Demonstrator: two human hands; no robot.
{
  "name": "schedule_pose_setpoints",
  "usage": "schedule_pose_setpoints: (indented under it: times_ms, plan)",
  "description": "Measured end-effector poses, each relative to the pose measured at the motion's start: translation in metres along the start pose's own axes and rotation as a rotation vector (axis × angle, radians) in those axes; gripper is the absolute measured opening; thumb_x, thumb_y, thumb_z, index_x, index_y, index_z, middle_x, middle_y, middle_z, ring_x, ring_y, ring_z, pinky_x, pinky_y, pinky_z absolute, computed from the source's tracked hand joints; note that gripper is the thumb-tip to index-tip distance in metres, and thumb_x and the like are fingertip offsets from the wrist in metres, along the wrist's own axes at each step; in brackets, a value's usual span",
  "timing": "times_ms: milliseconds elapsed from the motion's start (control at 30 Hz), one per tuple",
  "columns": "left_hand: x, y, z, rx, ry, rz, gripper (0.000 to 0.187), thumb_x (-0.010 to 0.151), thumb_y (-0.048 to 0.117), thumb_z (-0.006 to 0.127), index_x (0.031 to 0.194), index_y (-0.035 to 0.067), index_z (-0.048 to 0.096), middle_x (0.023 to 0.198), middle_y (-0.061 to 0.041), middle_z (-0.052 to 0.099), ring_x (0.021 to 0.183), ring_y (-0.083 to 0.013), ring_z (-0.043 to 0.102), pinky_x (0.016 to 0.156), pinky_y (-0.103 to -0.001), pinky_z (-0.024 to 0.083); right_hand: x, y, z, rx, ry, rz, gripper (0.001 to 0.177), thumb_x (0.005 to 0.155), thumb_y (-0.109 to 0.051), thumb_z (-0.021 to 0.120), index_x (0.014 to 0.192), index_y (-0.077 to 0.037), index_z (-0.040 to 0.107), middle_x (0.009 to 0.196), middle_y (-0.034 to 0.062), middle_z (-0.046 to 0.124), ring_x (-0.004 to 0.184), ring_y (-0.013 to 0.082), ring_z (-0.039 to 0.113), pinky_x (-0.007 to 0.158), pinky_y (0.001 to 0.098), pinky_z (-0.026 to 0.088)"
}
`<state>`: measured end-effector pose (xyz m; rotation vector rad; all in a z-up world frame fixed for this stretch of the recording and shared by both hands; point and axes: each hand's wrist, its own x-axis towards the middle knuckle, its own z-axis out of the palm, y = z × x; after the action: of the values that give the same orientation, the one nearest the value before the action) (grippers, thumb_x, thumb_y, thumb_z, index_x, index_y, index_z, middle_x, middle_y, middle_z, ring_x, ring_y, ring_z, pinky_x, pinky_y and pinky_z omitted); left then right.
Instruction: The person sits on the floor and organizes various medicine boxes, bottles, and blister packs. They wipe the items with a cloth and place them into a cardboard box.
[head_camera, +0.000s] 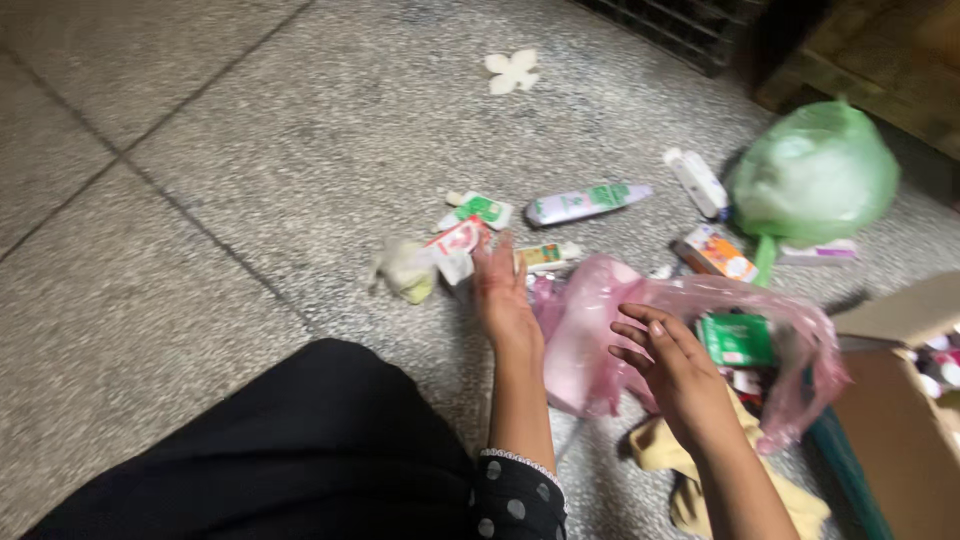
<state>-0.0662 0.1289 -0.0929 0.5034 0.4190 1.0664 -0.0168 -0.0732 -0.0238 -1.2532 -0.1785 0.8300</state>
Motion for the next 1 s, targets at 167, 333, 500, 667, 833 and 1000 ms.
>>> schedule_pose_setpoints:
  times_ms: [167,333,500,667,833,1000]
  plan:
    - [-0.058,-0.084,0.029,0.677,-0.249,-0.466,0.090,0.084,0.005,0.077,0.166,0.012,0.040,0.135,-0.032,0.062,0.107,-0.0261,0.052,0.091,-0.036,0.044,0.005,0.024,-0.063,-0.116,0.180,-0.087,0.035,0.103,-0.019,0.052,0.131,0.000,0.061,0.130,0.0099,0.064,0.119,0.0211,0.060,0.099,0.0405,0.049]
    - [-0.122,-0.146,0.019,0.708,-0.640,-0.497,0.100,0.080,-0.008,0.079,0.164,0.013,0.027,0.159,-0.013,0.045,0.134,-0.0165,0.046,0.103,-0.031,0.044,0.010,0.076,-0.159,-0.529,0.400,-0.168,0.034,0.095,-0.007,0.063,0.129,-0.006,0.067,0.121,0.0094,0.068,0.115,0.0204,0.061,0.100,0.0347,0.048]
    - [-0.159,-0.190,-0.002,0.868,-0.627,-0.513,0.096,0.083,-0.007,0.068,0.164,0.016,0.023,0.151,-0.012,0.053,0.135,-0.0233,0.055,0.108,-0.032,0.045,0.021,0.098,-0.227,-1.137,0.569,-0.097,0.042,0.085,-0.004,0.072,0.126,-0.012,0.073,0.126,0.0130,0.070,0.119,0.0321,0.066,0.104,0.0404,0.053]
    - [-0.168,-0.232,-0.040,0.998,-0.559,-0.569,0.094,0.087,-0.005,0.069,0.164,0.016,0.020,0.145,-0.015,0.057,0.130,-0.0247,0.059,0.106,-0.033,0.048,0.039,0.063,-0.207,-1.448,0.290,-0.080,0.089,0.061,-0.005,0.084,0.144,-0.016,0.052,0.156,0.0132,0.044,0.139,0.0373,0.041,0.110,0.0464,0.039]
    - [-0.167,-0.257,-0.071,0.978,-0.527,-0.622,0.101,0.077,-0.014,0.066,0.163,0.018,0.022,0.146,-0.017,0.051,0.127,-0.0256,0.058,0.099,-0.034,0.053,0.070,0.052,-0.203,-1.821,0.043,0.030,0.105,0.063,-0.013,0.088,0.155,-0.019,0.036,0.162,0.0086,0.035,0.147,0.0315,0.029,0.115,0.0527,0.030]
    - [-0.159,-0.268,-0.058,0.729,-0.541,-0.502,0.104,0.077,-0.015,0.065,0.164,0.017,0.020,0.146,-0.018,0.051,0.127,-0.0246,0.060,0.102,-0.031,0.053,0.064,0.037,-0.202,-1.774,0.040,-0.028,0.071,0.075,-0.016,0.084,0.139,-0.015,0.052,0.147,0.0071,0.053,0.140,0.0342,0.043,0.116,0.0527,0.036]
